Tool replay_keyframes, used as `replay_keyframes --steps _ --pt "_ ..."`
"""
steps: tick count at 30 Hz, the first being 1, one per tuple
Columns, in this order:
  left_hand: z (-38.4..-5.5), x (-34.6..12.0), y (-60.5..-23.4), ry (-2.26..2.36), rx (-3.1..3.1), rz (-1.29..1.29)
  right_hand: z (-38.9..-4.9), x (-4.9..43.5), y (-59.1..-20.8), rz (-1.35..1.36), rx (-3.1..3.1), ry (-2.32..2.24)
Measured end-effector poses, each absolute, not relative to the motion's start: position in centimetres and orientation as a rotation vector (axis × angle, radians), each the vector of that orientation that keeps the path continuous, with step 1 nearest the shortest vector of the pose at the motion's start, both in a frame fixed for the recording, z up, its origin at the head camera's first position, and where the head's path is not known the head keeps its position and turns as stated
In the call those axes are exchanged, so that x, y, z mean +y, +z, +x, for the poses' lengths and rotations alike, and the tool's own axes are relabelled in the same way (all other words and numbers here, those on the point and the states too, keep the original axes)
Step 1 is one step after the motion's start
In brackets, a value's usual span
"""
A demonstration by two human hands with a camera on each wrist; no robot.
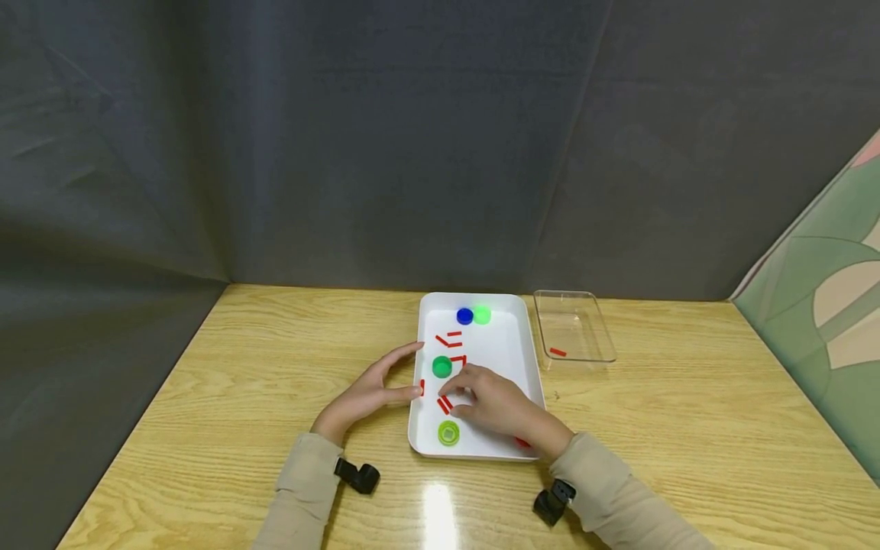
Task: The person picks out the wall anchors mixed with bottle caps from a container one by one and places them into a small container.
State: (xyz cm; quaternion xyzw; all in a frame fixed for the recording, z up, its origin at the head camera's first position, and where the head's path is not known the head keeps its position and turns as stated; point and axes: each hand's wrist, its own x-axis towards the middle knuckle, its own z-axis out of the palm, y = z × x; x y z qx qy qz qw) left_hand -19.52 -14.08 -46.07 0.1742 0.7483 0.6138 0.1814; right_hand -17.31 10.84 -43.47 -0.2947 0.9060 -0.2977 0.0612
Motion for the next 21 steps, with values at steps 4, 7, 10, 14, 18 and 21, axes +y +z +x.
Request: replay_keyframes --steps 4,7,10,14,18,21 --pt "-19.52 -14.1 -46.05 1.736 2.114 0.49 -17.26 10.8 -43.41 -0.887 2.756 -0.882" --pt "-19.55 -14.1 -46.07 1.741 2.102 0.494 -17.23 10.8 -43.39 -0.885 2.757 -0.88" --pt "-19.54 -14.08 -46.04 1.75 2.083 0.495 -17.24 10.88 -43.42 -0.871 2.754 -0.884" --pt "-19.53 -14.09 -46.03 1.752 2.073 0.49 -17.28 10.95 -43.45 -0.825 2.737 -0.921" --pt "-19.57 -14.13 -46.05 1.748 2.086 0.49 -17.29 11.02 -43.4 -0.774 2.708 -0.986" --pt "-19.56 -14.12 -46.07 1.745 2.092 0.491 -17.22 11.11 -43.34 -0.758 2.692 -1.025"
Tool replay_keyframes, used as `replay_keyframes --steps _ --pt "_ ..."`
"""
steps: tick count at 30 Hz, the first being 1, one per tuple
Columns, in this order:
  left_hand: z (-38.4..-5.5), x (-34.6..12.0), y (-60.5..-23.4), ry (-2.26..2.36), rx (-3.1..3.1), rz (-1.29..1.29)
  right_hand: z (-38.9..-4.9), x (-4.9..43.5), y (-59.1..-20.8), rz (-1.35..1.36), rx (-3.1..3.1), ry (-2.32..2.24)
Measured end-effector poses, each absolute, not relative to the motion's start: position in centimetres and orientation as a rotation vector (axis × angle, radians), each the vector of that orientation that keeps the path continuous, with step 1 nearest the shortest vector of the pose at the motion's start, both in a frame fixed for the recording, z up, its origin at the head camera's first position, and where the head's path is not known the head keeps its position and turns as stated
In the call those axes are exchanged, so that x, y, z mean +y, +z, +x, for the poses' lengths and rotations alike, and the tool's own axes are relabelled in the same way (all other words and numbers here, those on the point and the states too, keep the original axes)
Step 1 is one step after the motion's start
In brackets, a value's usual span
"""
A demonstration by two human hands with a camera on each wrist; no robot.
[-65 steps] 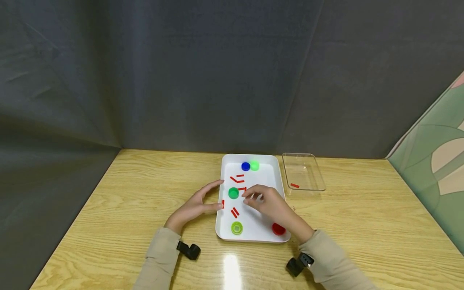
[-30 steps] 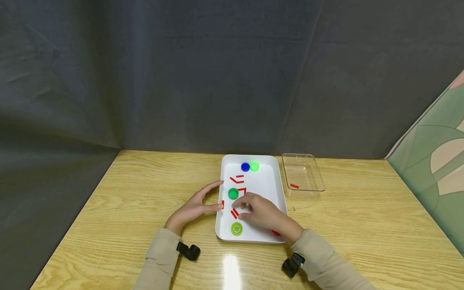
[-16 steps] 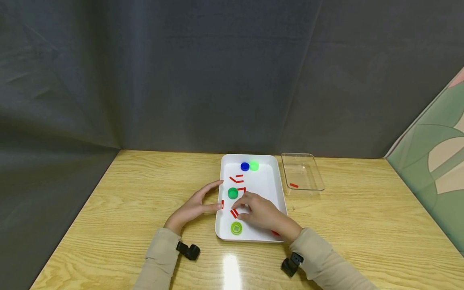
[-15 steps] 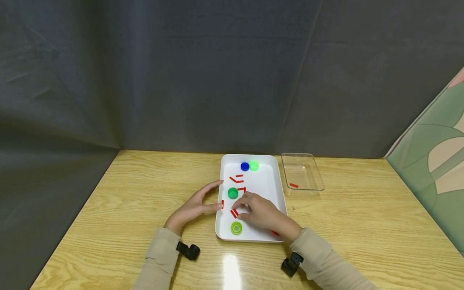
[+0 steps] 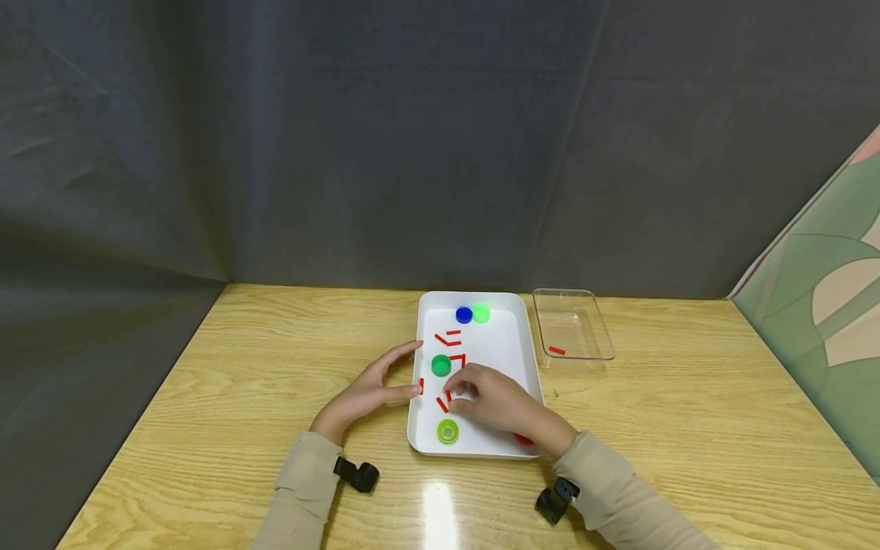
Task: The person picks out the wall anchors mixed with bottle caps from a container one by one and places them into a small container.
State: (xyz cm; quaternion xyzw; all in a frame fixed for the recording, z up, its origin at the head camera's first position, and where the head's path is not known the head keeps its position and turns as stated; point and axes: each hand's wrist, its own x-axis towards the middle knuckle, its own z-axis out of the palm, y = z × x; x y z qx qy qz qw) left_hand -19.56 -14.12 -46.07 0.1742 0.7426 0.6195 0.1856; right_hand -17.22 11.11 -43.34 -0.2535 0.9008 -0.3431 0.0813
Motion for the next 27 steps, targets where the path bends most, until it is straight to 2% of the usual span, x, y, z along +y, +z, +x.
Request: replay_keyframes --steps 27 --pt "-19.4 -14.0 -45.8 1.755 2.092 0.482 -16.6 13.4 -41.6 -0.859 2.75 -1.174"
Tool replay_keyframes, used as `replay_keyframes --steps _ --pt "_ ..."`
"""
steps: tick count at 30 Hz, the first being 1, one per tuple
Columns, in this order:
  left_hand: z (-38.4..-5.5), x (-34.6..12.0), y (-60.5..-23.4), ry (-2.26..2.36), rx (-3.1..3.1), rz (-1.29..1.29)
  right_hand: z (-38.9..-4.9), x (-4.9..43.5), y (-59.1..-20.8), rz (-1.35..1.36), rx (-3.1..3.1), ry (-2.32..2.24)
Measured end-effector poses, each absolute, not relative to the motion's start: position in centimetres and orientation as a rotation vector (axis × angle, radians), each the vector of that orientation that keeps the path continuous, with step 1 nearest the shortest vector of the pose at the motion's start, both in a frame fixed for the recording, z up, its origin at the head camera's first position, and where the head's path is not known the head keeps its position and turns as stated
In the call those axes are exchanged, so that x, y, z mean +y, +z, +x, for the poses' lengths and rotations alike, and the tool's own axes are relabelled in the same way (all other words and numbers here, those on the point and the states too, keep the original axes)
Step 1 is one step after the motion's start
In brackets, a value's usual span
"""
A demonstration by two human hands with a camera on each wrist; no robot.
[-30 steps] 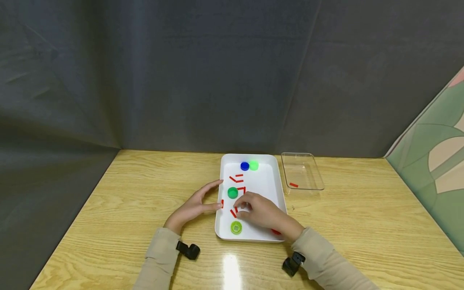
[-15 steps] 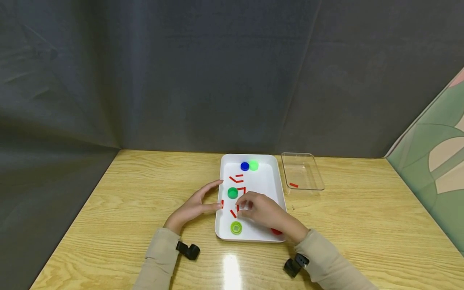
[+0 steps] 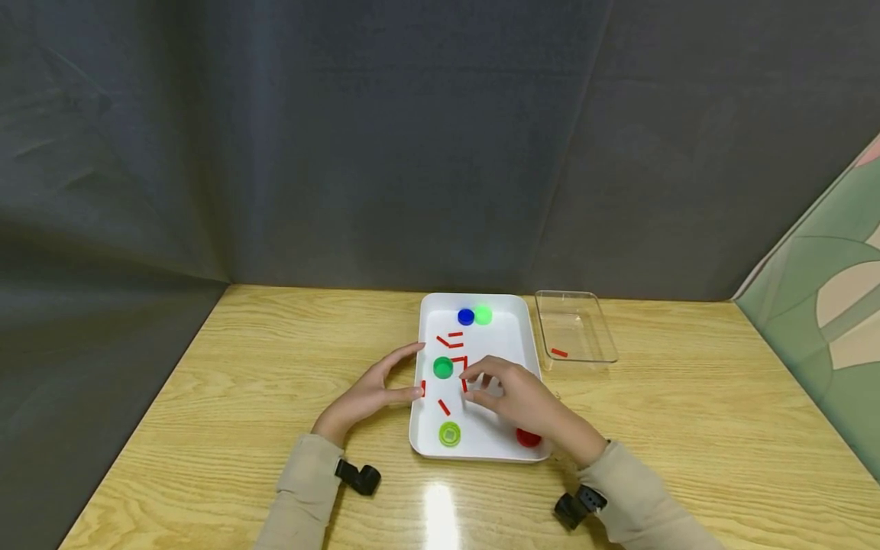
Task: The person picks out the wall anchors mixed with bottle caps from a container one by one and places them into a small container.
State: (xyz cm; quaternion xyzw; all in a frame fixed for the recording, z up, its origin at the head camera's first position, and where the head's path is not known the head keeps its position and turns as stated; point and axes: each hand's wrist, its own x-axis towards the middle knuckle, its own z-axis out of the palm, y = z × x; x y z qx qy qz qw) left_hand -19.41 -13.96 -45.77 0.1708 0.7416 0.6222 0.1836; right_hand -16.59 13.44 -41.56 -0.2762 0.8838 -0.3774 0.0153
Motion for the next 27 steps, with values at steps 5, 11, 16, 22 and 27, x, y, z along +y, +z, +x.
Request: replay_keyframes --steps 5,11,16,22,27 --pt "-19.5 -14.0 -45.9 1.746 2.105 0.476 -16.6 14.4 -41.2 -0.861 2.751 -1.187" --pt "-19.5 -14.0 -45.9 1.749 2.104 0.463 -16.3 15.6 -40.6 -0.777 2.755 -1.219" --pt "-19.4 -14.0 -45.9 1.752 2.097 0.458 -16.3 16.6 -40.7 -0.752 2.796 -1.239" --pt "-19.5 -14.0 -46.0 1.756 2.088 0.451 -16.4 17.7 -40.7 -0.734 2.827 -1.264" --pt "-19.5 -14.0 -46.0 1.762 2.084 0.449 -16.8 18.6 -40.5 -0.798 2.884 -1.298"
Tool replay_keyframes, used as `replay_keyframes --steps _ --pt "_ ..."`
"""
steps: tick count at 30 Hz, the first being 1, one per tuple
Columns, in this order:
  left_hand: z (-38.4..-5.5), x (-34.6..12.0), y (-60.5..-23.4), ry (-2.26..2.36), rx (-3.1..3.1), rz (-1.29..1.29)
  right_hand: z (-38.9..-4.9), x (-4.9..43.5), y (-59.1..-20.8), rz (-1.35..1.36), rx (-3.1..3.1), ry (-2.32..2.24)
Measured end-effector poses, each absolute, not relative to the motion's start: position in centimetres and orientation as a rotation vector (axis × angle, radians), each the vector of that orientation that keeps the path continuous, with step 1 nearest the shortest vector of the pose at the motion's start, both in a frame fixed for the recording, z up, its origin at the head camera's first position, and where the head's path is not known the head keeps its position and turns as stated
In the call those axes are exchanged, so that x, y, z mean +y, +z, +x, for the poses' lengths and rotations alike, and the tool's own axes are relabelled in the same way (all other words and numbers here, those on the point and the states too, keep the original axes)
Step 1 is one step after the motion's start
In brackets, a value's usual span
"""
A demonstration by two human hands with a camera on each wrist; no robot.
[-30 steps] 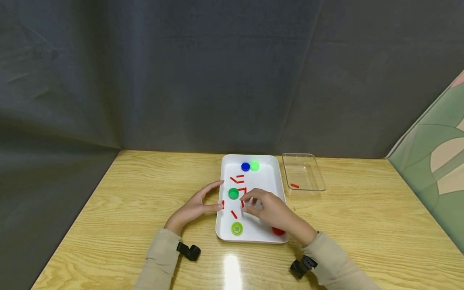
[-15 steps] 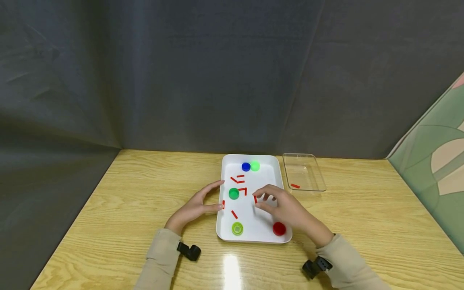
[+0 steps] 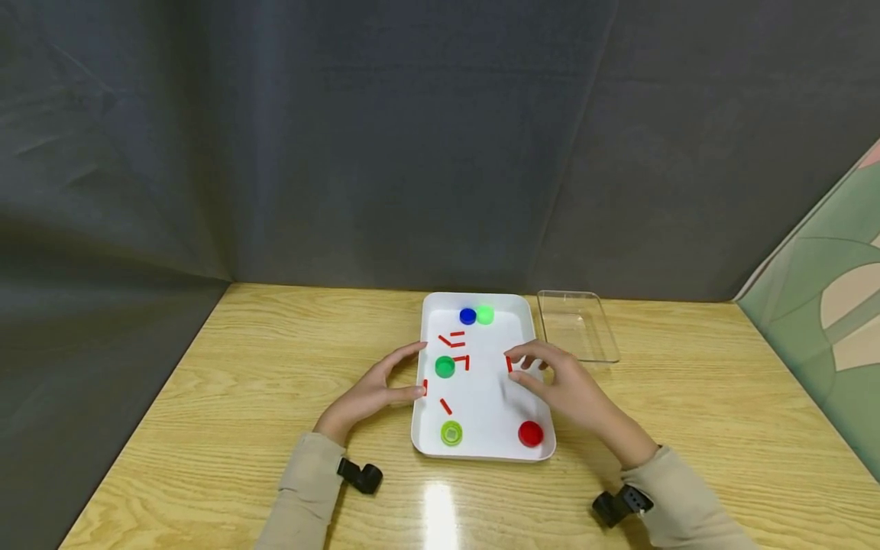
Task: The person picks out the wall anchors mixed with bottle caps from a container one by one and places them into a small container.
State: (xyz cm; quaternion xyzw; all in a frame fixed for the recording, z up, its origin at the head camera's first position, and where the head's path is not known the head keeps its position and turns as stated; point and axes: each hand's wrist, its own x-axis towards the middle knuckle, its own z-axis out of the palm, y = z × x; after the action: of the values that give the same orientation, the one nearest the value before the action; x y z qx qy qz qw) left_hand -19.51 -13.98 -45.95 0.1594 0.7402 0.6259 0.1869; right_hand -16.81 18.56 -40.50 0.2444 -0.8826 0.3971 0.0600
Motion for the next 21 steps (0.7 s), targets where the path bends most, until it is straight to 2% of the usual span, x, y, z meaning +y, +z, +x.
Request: replay_keyframes --steps 21 --pt "-19.4 -14.0 -45.8 1.758 2.089 0.445 -17.6 21.7 -39.6 0.647 -2.575 1.126"
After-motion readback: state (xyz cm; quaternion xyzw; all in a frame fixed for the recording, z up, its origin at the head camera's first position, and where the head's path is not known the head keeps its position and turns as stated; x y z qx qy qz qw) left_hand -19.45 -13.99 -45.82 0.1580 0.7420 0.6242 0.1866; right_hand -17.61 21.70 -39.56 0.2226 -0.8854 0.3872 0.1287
